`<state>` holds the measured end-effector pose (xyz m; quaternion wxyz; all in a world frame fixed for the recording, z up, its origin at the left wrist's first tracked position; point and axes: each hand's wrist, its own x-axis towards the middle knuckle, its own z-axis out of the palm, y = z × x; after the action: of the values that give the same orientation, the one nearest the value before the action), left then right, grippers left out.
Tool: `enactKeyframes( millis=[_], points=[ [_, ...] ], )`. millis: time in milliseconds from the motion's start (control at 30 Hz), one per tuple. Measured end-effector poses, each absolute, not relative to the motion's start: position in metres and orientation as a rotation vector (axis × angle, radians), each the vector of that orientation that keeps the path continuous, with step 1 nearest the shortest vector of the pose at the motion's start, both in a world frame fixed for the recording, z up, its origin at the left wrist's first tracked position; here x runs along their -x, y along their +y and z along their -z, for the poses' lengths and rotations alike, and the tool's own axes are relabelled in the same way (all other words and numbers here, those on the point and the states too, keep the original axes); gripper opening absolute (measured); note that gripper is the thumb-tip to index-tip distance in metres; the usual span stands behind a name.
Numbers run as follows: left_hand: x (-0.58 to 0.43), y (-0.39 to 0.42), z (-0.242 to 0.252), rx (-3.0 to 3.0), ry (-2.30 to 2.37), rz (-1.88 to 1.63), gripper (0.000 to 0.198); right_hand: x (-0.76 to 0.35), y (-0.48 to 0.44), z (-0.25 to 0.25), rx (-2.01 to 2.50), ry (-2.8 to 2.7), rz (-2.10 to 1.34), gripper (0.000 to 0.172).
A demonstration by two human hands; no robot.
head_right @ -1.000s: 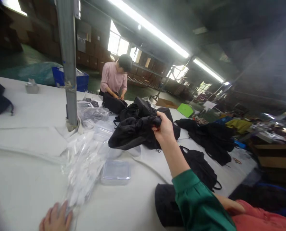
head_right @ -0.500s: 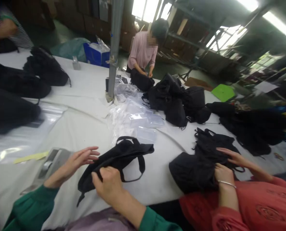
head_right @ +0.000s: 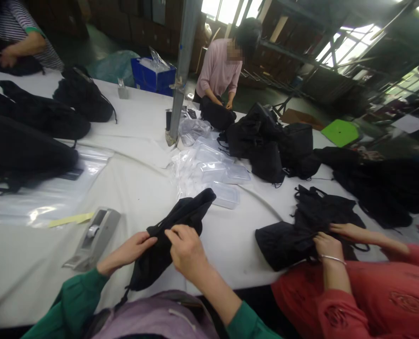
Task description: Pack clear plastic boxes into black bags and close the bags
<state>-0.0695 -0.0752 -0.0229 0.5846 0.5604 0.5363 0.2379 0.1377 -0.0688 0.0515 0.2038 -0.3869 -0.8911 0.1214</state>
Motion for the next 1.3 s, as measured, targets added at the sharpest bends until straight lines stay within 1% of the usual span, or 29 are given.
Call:
enactKeyframes(
  millis=[67, 100, 167, 267, 300, 333, 467, 533, 600, 700, 767, 833, 967, 1067, 1133, 1167, 1233, 1267, 1300],
  points=[
    [0.068, -0.075, 0.025, -1.305, 1.244, -0.559, 0.041, -0.149, -0.05, -0.054, 1.135, -2.636, -0.141, 0.05],
    [0.067, -0.076, 0.027, -1.298, 1.25, -0.564, 0.042, -0.152, -0.042, -0.052, 1.164, -2.705, -0.067, 0.05],
    [0.067, -0.075, 0.031, -1.278, 1.279, -0.59, 0.043, -0.157, -0.034, -0.044, 1.223, -2.772, 0.021, 0.039],
    [0.069, -0.074, 0.039, -1.238, 1.395, -0.674, 0.043, -0.16, -0.036, -0.027, 1.284, -2.772, 0.073, 0.012],
    [0.07, -0.073, 0.042, -1.218, 1.457, -0.7, 0.044, -0.162, -0.039, -0.021, 1.296, -2.771, 0.095, 0.006],
    [0.07, -0.072, 0.045, -1.195, 1.519, -0.718, 0.044, -0.164, -0.042, -0.016, 1.303, -2.769, 0.116, 0.007],
    [0.077, -0.071, 0.05, -1.171, 1.644, -0.703, 0.045, -0.175, -0.054, -0.011, 1.279, -2.741, 0.164, 0.02],
    [0.09, -0.066, 0.046, -1.239, 1.696, -0.662, 0.042, -0.178, -0.064, -0.025, 1.2, -2.741, 0.159, 0.026],
    [0.111, -0.057, 0.037, -1.339, 1.811, -0.601, 0.037, -0.176, -0.078, -0.046, 1.028, -2.774, 0.107, 0.032],
    [0.152, -0.037, 0.021, -1.492, 2.015, -0.467, 0.033, -0.165, -0.106, -0.075, 0.761, -2.826, -0.038, 0.03],
    [0.172, -0.024, 0.011, -1.597, 2.072, -0.344, 0.031, -0.155, -0.122, -0.079, 0.749, -2.841, -0.107, 0.025],
    [0.179, -0.017, 0.002, -1.707, 2.057, -0.205, 0.029, -0.145, -0.133, -0.069, 0.816, -2.86, -0.145, 0.021],
    [0.157, -0.028, -0.024, -1.889, 1.962, 0.02, 0.022, -0.133, -0.138, -0.039, 0.844, -2.853, -0.193, 0.018],
    [0.123, -0.049, -0.052, -2.037, 1.865, 0.045, 0.035, -0.13, -0.138, -0.029, 0.856, -2.826, -0.216, 0.017],
    [0.098, -0.06, -0.063, -2.144, 1.489, 0.036, 0.04, -0.13, -0.138, -0.029, 0.912, -2.805, -0.234, 0.014],
    [0.085, -0.063, -0.063, -2.159, 1.228, 0.054, 0.035, -0.129, -0.138, -0.029, 0.953, -2.79, -0.242, 0.013],
    [0.061, -0.063, -0.049, -2.106, 0.793, 0.132, 0.024, -0.13, -0.14, -0.027, 1.033, -2.774, -0.245, 0.015],
    [0.05, -0.06, -0.037, -2.076, 0.679, 0.174, 0.024, -0.13, -0.142, -0.026, 1.04, -2.778, -0.236, 0.018],
    [0.039, -0.057, -0.023, -2.06, 0.631, 0.203, 0.029, -0.131, -0.144, -0.024, 1.019, -2.786, -0.222, 0.021]
  ],
)
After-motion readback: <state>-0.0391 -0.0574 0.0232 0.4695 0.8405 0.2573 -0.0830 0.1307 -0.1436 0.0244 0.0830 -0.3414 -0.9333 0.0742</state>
